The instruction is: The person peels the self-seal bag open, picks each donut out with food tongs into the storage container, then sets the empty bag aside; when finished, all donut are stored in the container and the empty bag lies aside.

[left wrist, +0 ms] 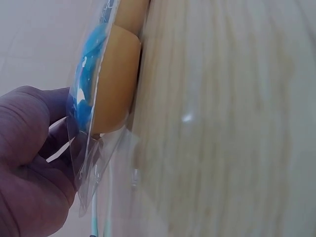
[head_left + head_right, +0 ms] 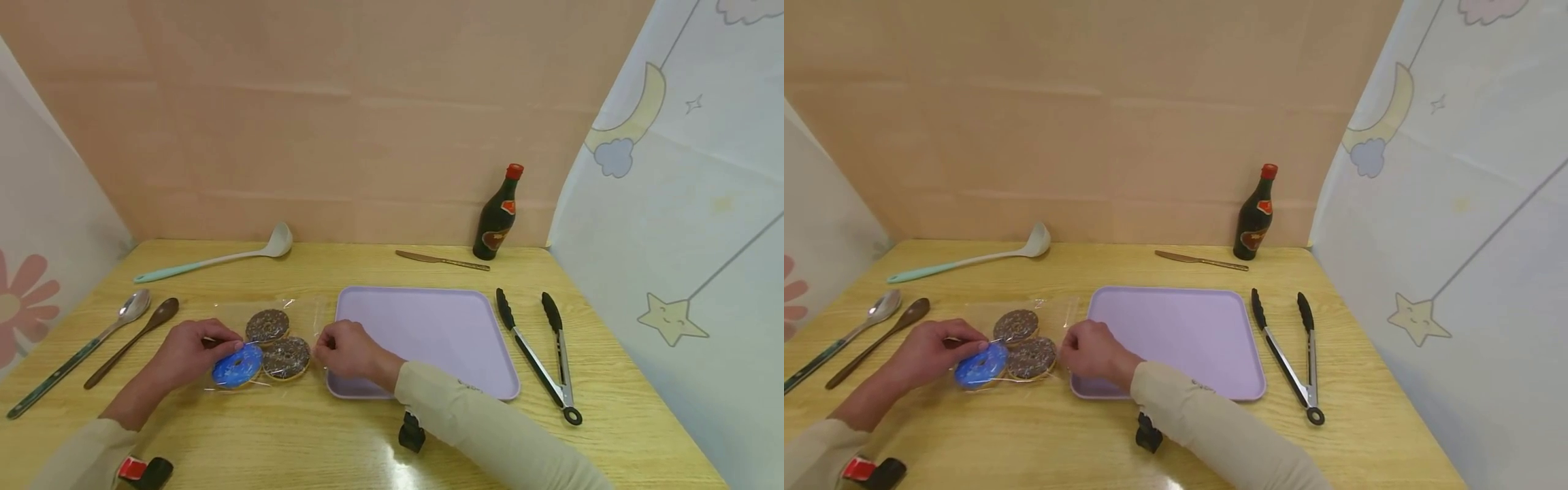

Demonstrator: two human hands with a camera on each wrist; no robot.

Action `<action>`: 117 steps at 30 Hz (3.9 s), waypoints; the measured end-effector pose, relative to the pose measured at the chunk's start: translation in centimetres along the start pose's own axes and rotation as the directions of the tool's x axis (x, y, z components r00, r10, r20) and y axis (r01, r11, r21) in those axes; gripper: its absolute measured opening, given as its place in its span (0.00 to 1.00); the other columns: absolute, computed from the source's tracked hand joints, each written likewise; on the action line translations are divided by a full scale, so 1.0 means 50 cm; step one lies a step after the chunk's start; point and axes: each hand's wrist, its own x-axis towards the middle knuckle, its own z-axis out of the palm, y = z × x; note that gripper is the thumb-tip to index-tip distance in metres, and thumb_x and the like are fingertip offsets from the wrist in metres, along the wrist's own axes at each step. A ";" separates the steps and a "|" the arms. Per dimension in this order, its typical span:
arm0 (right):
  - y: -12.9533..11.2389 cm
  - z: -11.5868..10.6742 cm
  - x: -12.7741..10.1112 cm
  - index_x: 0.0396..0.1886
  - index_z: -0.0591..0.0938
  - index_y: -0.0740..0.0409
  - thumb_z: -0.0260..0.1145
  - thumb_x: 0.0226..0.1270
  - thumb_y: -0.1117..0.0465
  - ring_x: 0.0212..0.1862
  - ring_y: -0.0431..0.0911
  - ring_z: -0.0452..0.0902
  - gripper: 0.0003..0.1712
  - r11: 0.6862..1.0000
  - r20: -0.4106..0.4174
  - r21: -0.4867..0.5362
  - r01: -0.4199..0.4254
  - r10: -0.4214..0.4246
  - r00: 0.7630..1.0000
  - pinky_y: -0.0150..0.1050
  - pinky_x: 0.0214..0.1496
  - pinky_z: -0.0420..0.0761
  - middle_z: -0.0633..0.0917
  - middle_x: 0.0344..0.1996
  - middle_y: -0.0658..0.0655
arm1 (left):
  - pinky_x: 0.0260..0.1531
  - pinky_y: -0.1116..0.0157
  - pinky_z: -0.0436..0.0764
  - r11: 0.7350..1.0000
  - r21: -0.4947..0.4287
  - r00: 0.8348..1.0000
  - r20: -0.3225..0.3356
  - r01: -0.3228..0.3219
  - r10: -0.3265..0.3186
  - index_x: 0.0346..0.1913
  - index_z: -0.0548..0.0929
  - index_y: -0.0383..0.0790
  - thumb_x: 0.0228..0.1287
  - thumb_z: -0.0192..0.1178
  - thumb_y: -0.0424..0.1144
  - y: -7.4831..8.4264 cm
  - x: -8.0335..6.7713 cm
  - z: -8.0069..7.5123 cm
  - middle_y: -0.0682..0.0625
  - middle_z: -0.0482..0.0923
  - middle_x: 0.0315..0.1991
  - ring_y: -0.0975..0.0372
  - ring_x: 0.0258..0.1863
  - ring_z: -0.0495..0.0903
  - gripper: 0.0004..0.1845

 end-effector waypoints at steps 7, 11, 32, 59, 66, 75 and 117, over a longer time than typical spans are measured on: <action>0.012 -0.018 -0.009 0.21 0.80 0.56 0.58 0.62 0.67 0.20 0.36 0.68 0.11 0.999 -0.025 0.007 -0.042 0.042 0.999 0.29 0.26 0.69 0.76 0.17 0.44 | 0.27 0.69 0.79 1.000 -0.002 1.000 -0.009 -0.019 0.019 0.31 0.88 0.41 0.55 0.69 0.30 -0.004 0.002 0.003 0.60 0.78 0.27 0.70 0.27 0.77 0.03; 0.008 -0.019 -0.006 0.23 0.82 0.56 0.59 0.64 0.64 0.19 0.37 0.67 0.11 0.992 -0.043 0.090 -0.090 0.094 0.995 0.30 0.24 0.68 0.77 0.17 0.45 | 0.26 0.69 0.79 1.000 -0.008 1.000 -0.012 -0.015 0.015 0.31 0.87 0.41 0.55 0.68 0.29 -0.007 0.000 0.003 0.59 0.78 0.27 0.70 0.27 0.77 0.03; 0.011 -0.012 0.000 0.21 0.83 0.56 0.61 0.60 0.67 0.20 0.34 0.69 0.09 1.000 -0.003 0.008 -0.023 0.023 1.000 0.28 0.27 0.71 0.76 0.16 0.42 | 0.27 0.68 0.79 1.000 -0.018 1.000 0.015 -0.013 0.013 0.33 0.87 0.39 0.57 0.67 0.30 -0.006 0.002 0.001 0.59 0.77 0.29 0.69 0.28 0.77 0.02; 0.019 -0.025 0.035 0.25 0.86 0.52 0.68 0.62 0.52 0.22 0.38 0.72 0.11 0.980 -0.033 0.059 -0.190 0.193 0.981 0.32 0.25 0.72 0.81 0.19 0.44 | 0.27 0.69 0.79 0.998 -0.062 0.999 -0.004 -0.033 0.032 0.31 0.87 0.42 0.55 0.67 0.28 -0.013 -0.002 0.010 0.58 0.78 0.29 0.70 0.29 0.77 0.05; 0.021 -0.017 0.047 0.23 0.85 0.54 0.67 0.63 0.58 0.22 0.37 0.71 0.09 0.985 -0.058 0.015 -0.174 0.174 0.983 0.31 0.26 0.71 0.79 0.18 0.44 | 0.27 0.68 0.79 0.999 -0.047 1.000 0.008 -0.022 0.023 0.31 0.87 0.42 0.56 0.67 0.29 -0.008 0.001 0.009 0.59 0.78 0.29 0.70 0.29 0.77 0.04; 0.029 -0.023 0.039 0.24 0.85 0.55 0.67 0.63 0.60 0.23 0.37 0.70 0.08 0.984 -0.103 0.006 -0.178 0.178 0.979 0.31 0.26 0.71 0.79 0.19 0.44 | 0.27 0.69 0.79 0.999 -0.045 1.000 0.005 -0.030 0.030 0.31 0.87 0.40 0.56 0.67 0.29 -0.011 0.003 0.006 0.59 0.78 0.28 0.70 0.28 0.77 0.03; 0.025 -0.026 0.077 0.26 0.86 0.55 0.67 0.64 0.57 0.22 0.38 0.71 0.10 0.976 -0.100 -0.032 -0.216 0.212 0.972 0.32 0.25 0.71 0.79 0.20 0.45 | 0.26 0.69 0.80 0.993 -0.108 0.998 0.038 -0.055 0.059 0.32 0.87 0.41 0.56 0.66 0.27 -0.015 0.003 0.004 0.57 0.78 0.29 0.69 0.28 0.77 0.05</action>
